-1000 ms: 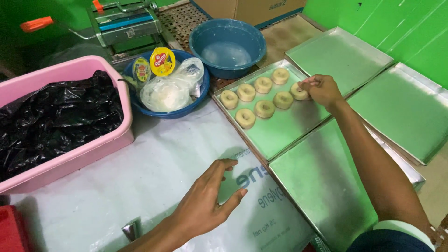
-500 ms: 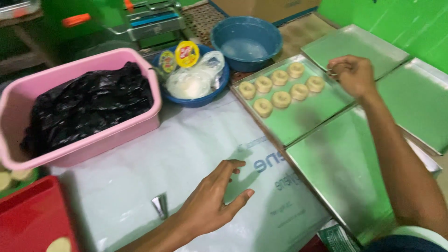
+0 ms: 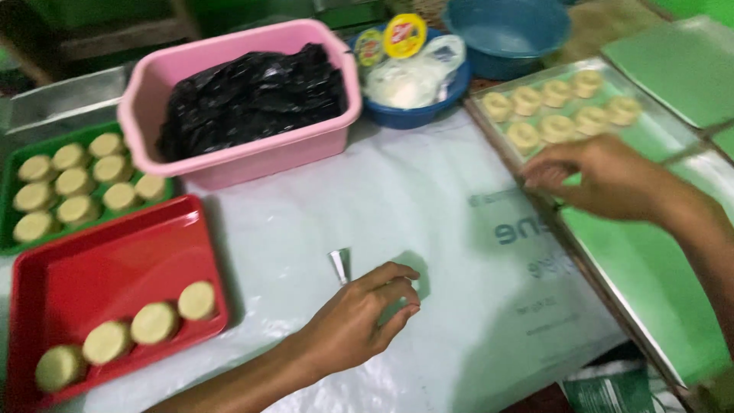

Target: Using a metal tool to create holes in rounds of dough and arranging them on baking trays.

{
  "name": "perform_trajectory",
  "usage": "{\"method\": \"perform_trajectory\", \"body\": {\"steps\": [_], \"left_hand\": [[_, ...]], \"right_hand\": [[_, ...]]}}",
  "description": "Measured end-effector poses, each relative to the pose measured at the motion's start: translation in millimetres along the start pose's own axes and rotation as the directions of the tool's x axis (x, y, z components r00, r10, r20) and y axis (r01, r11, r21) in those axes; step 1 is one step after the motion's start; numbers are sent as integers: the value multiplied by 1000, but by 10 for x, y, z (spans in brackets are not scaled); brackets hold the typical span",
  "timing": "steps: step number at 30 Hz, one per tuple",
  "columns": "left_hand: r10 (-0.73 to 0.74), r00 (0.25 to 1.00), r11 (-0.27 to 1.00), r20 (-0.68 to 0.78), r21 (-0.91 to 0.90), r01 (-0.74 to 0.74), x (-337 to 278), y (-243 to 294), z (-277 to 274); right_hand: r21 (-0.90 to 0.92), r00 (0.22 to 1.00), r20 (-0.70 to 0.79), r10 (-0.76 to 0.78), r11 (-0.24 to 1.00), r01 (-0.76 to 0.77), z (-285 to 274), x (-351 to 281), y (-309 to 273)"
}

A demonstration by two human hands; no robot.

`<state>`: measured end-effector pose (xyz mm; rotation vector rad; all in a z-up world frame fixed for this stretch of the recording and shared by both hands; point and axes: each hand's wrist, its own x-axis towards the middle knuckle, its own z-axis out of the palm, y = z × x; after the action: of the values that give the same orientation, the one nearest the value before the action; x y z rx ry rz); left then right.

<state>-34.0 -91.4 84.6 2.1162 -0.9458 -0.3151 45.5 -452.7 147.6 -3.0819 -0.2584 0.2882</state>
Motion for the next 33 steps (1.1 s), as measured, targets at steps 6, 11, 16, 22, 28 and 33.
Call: {"method": "perform_trajectory", "body": {"steps": [6, 11, 16, 22, 28, 33], "left_hand": [[146, 962, 979, -230, 176, -107, -466, -316, -20], [89, 935, 958, -344, 287, 14, -730, -627, -140], [184, 851, 865, -492, 493, 99, -855, -947, -159], [100, 772, 742, -627, 564, 361, -840, -1221, -228], [218, 655, 615, -723, 623, 483, -766, -1652, 219], [-24, 787, 710, -616, 544, 447, -982, -994, -189]], "right_hand": [[-147, 952, 304, 46, 989, -1, -77, -82, -1173], [-168, 933, 356, -50, 979, 116, -119, 10, -1861], [-144, 928, 320, -192, 958, 248, -70, 104, -2467], [104, 663, -43, -747, 657, 747, 119, 434, -3296], [230, 383, -227, -896, 332, 915, 554, 804, -4278], [295, 357, -206, -911, 290, 910, 862, 918, -5132]]}}
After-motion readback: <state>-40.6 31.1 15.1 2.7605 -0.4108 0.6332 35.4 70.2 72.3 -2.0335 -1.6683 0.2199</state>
